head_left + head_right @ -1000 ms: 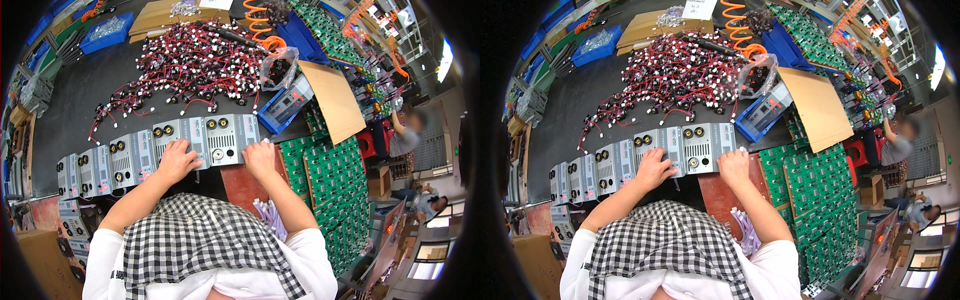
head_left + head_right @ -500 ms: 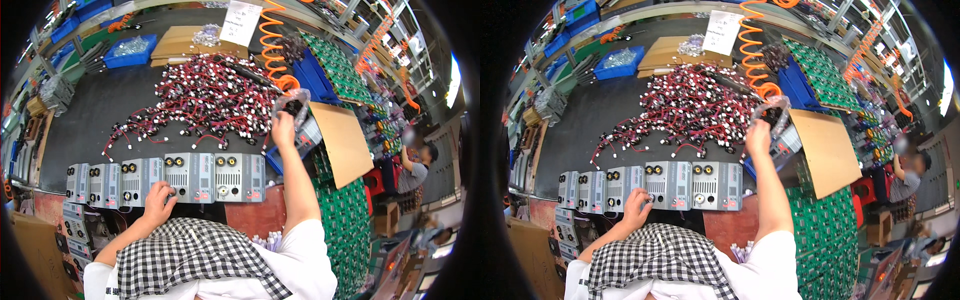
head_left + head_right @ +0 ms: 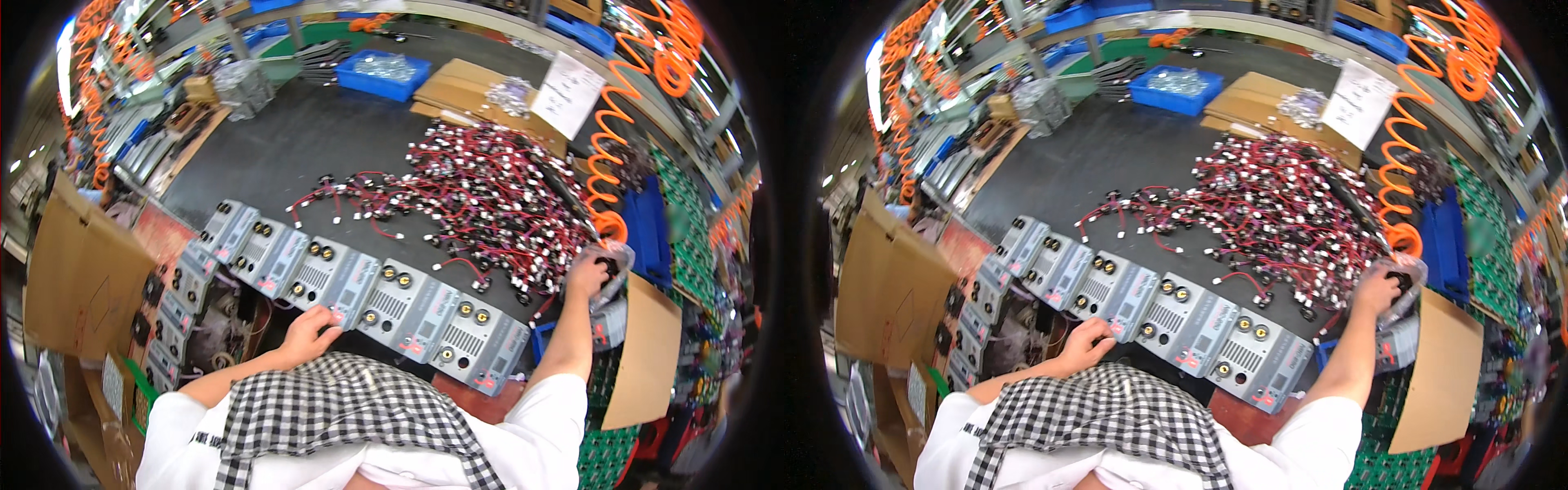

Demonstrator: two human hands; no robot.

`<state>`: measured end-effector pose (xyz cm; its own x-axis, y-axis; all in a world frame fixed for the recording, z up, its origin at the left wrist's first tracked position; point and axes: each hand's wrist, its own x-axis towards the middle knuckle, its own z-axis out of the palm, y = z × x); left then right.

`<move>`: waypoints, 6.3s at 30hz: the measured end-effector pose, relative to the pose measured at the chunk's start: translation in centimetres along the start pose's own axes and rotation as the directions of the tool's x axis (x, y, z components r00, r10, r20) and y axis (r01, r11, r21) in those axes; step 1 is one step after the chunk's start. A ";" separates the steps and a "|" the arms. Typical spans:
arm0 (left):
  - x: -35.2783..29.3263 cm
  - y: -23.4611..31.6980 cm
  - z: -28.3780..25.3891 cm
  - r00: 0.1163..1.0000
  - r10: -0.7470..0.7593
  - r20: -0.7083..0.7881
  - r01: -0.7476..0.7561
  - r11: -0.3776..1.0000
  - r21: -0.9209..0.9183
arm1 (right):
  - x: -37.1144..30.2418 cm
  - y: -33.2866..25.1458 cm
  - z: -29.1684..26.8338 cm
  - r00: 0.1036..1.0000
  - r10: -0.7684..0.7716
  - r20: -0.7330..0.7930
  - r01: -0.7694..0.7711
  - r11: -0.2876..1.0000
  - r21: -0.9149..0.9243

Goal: The person assembles PCB components and fans into metal enclosures by securing them with screws using an electric screwdriver, then connects wire harnesses.

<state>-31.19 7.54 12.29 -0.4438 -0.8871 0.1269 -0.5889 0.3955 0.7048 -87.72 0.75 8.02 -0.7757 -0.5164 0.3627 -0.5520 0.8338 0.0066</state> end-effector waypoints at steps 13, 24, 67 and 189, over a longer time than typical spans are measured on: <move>-0.4 0.0 0.0 0.998 -0.057 0.012 0.057 0.997 -0.058 | 6.7 5.7 7.4 0.964 0.231 -0.130 -0.107 0.788 0.606; 3.4 -2.5 0.1 0.684 0.039 0.729 0.730 -0.059 -0.681 | -8.8 -2.2 -14.4 0.921 -0.095 0.377 -0.389 -0.184 0.903; 1.8 2.9 12.3 0.138 0.487 0.863 0.987 -0.135 -0.082 | -36.2 0.7 -22.0 0.742 -0.515 0.429 0.017 0.654 0.756; -0.8 -8.2 2.4 0.486 0.338 0.806 0.874 -0.163 -0.458 | -38.7 -15.0 -21.5 0.339 -0.881 0.331 0.450 0.461 0.765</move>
<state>-27.56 5.58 4.74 -0.9590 -0.1054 -0.2630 0.0176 -0.9486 0.3159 -42.82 12.40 13.88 0.1219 -0.9740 -0.1911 -0.8372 0.0025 -0.5469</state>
